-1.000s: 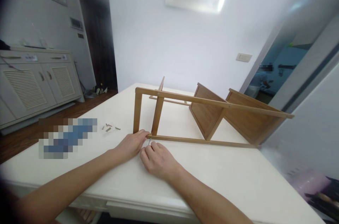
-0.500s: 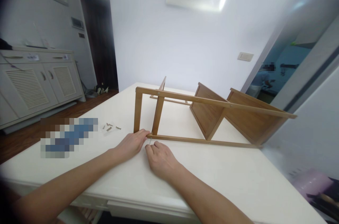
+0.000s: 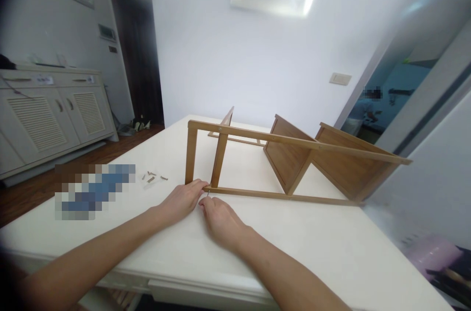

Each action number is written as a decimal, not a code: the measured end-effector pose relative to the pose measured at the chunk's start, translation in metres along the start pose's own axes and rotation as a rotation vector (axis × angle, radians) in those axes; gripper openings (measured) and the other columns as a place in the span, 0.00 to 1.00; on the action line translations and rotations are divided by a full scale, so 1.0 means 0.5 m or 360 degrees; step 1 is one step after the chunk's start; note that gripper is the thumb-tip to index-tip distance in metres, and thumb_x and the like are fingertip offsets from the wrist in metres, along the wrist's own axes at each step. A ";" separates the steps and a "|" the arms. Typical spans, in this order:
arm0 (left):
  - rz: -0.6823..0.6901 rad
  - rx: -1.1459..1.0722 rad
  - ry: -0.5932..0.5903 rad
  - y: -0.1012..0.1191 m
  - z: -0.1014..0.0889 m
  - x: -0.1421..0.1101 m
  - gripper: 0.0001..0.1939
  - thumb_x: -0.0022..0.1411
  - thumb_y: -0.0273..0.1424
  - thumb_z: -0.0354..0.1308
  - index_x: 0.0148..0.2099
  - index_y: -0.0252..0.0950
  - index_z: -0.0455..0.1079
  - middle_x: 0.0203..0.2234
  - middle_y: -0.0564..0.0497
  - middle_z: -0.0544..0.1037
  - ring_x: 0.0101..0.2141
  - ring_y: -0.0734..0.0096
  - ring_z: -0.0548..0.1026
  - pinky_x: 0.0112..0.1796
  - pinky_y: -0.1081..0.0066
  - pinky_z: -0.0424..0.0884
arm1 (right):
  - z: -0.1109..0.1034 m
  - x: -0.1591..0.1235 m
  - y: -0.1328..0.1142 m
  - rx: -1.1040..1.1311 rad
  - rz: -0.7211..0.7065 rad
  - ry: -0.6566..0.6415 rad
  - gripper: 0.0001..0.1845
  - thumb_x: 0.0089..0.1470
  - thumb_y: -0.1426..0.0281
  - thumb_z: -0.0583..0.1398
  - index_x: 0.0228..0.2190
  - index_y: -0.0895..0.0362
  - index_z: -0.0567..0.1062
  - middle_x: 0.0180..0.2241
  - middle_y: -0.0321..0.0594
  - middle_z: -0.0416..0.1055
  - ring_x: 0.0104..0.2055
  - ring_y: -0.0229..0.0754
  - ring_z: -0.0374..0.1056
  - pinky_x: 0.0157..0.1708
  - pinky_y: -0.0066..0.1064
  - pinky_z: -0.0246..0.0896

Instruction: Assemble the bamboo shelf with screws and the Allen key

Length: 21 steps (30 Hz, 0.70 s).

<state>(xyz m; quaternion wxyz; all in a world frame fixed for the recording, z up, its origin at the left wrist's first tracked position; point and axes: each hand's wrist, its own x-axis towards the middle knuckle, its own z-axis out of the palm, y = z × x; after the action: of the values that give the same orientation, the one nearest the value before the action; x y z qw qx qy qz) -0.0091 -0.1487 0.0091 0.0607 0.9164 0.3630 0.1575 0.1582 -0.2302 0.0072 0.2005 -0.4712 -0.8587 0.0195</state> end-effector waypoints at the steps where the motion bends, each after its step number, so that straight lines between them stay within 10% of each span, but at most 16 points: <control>1: 0.0002 0.0000 0.0010 -0.002 0.001 0.000 0.19 0.65 0.25 0.42 0.56 0.36 0.63 0.47 0.45 0.73 0.42 0.61 0.75 0.39 0.66 0.69 | -0.004 -0.001 0.003 0.0092 -0.0021 0.0015 0.09 0.61 0.77 0.48 0.41 0.58 0.65 0.34 0.43 0.70 0.36 0.41 0.67 0.37 0.33 0.63; 11: -0.0010 -0.0080 0.0023 -0.002 -0.002 -0.002 0.16 0.66 0.26 0.41 0.53 0.37 0.62 0.44 0.45 0.75 0.41 0.62 0.76 0.38 0.66 0.68 | -0.057 -0.006 0.011 0.0010 -0.0245 -0.0117 0.14 0.61 0.77 0.50 0.47 0.60 0.68 0.37 0.45 0.70 0.40 0.42 0.66 0.40 0.34 0.64; 21: -0.0055 -0.0147 -0.0016 0.002 -0.006 -0.002 0.07 0.68 0.28 0.40 0.46 0.40 0.56 0.33 0.50 0.76 0.31 0.62 0.76 0.30 0.69 0.63 | -0.045 0.008 0.016 -0.0667 -0.0592 0.0088 0.15 0.66 0.71 0.46 0.31 0.59 0.68 0.29 0.41 0.65 0.33 0.40 0.61 0.33 0.32 0.59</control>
<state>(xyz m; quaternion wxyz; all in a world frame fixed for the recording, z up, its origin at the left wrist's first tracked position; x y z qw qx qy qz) -0.0102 -0.1502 0.0117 0.1074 0.9070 0.3708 0.1683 0.1708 -0.2260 0.0273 0.1223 -0.3370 -0.9099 -0.2086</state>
